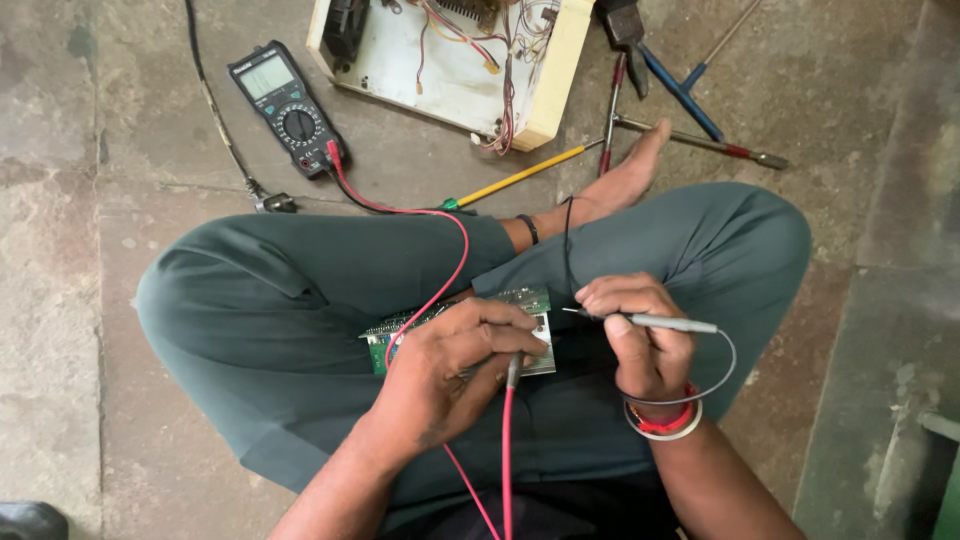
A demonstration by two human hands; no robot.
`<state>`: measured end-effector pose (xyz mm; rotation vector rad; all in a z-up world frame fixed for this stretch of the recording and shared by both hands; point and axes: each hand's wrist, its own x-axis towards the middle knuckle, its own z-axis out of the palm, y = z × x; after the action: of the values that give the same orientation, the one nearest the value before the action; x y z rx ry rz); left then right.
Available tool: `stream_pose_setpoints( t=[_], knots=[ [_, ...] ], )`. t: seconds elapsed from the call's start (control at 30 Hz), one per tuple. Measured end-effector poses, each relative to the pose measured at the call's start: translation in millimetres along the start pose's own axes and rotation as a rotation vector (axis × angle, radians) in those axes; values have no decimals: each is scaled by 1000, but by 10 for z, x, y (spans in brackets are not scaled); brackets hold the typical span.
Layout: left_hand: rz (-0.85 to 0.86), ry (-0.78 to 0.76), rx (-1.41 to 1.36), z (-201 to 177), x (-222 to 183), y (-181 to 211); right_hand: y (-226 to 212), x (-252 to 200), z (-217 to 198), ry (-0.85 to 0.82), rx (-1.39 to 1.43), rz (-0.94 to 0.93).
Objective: The person uses multimeter probes to test various components on a circuit board while sitting cross-legged on the floor. They rotate the board multiple times to check points on both sides while observing the multimeter display.
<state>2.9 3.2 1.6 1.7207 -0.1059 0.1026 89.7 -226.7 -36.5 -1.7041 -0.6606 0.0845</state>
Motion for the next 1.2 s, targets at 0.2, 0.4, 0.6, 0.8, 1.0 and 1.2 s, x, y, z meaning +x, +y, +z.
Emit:
stream_pose_setpoints(
  t=[0.2, 0.4, 0.6, 0.8, 1.0, 1.2],
  knots=[
    [-21, 30, -8, -5, 26, -2, -45, 68, 37, -130, -58, -22],
    [12, 23, -25, 0, 37, -20, -68, 91, 55, -150, -82, -17],
    [30, 20, -6, -19, 46, -26, -57, 97, 58, -159, -96, -2],
    [7, 15, -20, -38, 49, -30, -55, 111, 65, -170, -109, -8],
    [-13, 13, -25, -50, 49, -19, -41, 109, 80, -164, -124, -3],
    [-3, 16, -19, -55, 44, -25, -25, 109, 82, -153, -120, -8]
  ],
)
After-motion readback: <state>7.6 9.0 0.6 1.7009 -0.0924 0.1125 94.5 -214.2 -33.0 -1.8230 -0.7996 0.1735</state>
